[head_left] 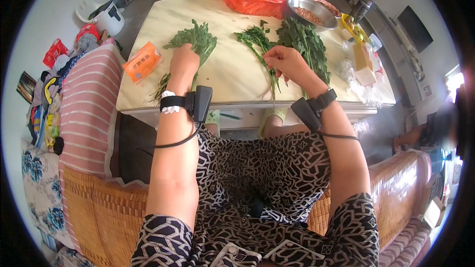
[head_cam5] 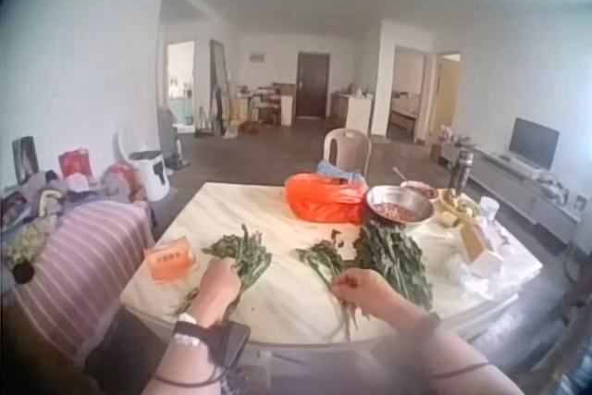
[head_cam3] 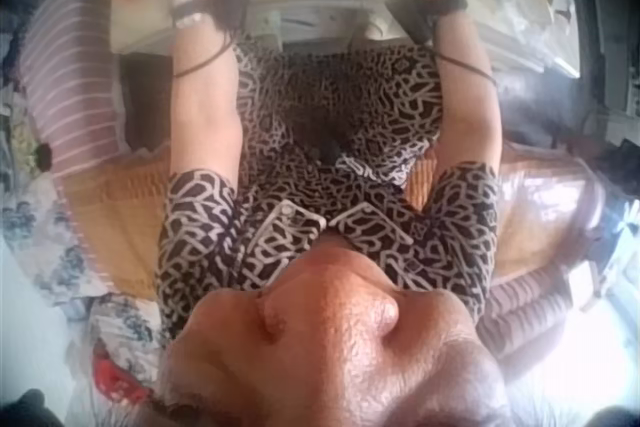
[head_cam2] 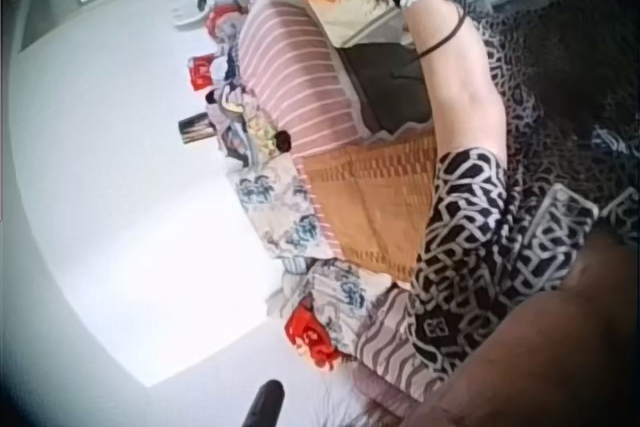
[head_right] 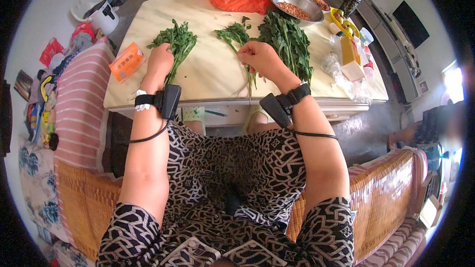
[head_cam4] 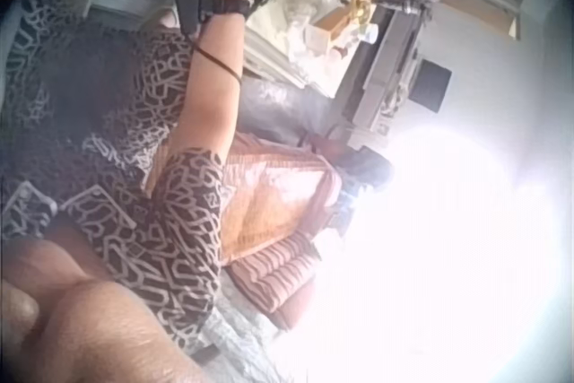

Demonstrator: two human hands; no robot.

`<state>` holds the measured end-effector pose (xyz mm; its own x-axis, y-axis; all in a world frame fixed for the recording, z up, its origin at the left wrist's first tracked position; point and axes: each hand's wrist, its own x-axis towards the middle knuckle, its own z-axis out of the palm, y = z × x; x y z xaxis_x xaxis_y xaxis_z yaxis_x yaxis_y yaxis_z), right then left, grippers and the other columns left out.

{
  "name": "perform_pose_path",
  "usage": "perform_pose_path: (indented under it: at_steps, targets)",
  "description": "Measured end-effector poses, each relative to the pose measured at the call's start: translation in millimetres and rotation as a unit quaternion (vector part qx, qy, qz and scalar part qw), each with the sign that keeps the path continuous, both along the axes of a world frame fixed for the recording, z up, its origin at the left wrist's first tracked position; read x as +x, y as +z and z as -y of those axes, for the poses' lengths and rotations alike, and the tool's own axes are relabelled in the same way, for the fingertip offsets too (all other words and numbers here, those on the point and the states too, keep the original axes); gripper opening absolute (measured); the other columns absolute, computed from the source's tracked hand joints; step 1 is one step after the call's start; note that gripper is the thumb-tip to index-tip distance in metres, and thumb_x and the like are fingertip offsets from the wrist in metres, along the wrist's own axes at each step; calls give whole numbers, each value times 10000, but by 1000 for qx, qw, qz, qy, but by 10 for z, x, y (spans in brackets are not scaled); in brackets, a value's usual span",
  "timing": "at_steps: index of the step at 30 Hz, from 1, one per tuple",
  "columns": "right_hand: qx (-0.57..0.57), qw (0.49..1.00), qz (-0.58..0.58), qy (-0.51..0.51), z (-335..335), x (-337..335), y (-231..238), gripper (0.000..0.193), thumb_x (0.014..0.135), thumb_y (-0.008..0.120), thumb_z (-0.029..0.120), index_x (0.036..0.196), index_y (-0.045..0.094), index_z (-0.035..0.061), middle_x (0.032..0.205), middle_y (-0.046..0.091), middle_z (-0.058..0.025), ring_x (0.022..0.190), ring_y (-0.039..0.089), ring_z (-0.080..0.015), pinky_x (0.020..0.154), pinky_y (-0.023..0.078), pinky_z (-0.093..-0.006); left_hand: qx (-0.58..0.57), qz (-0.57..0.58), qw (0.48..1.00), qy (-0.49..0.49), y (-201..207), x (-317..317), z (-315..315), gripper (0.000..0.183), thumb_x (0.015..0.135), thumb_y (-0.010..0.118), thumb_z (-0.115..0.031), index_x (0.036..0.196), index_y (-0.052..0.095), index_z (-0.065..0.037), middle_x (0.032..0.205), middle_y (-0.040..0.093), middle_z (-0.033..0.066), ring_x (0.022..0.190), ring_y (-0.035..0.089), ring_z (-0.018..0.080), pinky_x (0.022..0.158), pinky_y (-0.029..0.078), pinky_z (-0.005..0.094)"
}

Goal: The person picks individual leaves and stems from bunches of green leafy vegetables on a table by hand, sorting them into different piles.

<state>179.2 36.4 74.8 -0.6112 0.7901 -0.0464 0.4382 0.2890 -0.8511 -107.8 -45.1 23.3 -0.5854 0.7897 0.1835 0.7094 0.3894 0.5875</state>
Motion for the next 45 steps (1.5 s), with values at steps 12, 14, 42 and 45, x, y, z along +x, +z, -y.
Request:
perform_pose_path:
  at_steps: [12, 14, 42, 45]
  targets:
    - [23, 999, 16, -32, -172, 122, -109, 183, 857, 586, 193, 885, 637, 19, 687, 622, -24, 511, 561, -91, 391, 413, -257, -19, -52, 998, 16, -13, 13, 72, 358, 845, 468, -139, 1169, 614, -97, 1170, 603, 157, 1077, 571, 356, 873, 468, 444]
    - [22, 998, 23, -45, -197, 142, -145, 185, 858, 585, 199, 880, 637, 23, 691, 625, -24, 513, 566, -94, 395, 418, -259, -30, -30, 999, 23, 11, 39, 101, 352, 846, 464, -136, 1164, 610, -98, 1173, 606, 145, 1065, 579, 354, 866, 470, 443]
    - [104, 988, 115, -23, -324, 59, -454, 180, 704, 672, 186, 806, 673, 38, 725, 654, -144, 673, 641, -279, 654, 509, -364, 143, 403, 894, -136, 187, 976, -142, 222, 875, 608, -231, 1029, 622, -72, 810, 573, -16, 689, 522, 79, 599, 427, 230]
    - [94, 980, 176, -23, -287, 27, -469, 201, 683, 689, 219, 803, 678, 58, 774, 669, -141, 737, 645, -300, 678, 511, -376, 132, 466, 866, -127, 234, 1030, -128, 200, 892, 594, -230, 1026, 624, -85, 800, 562, -30, 675, 513, 64, 581, 425, 211]
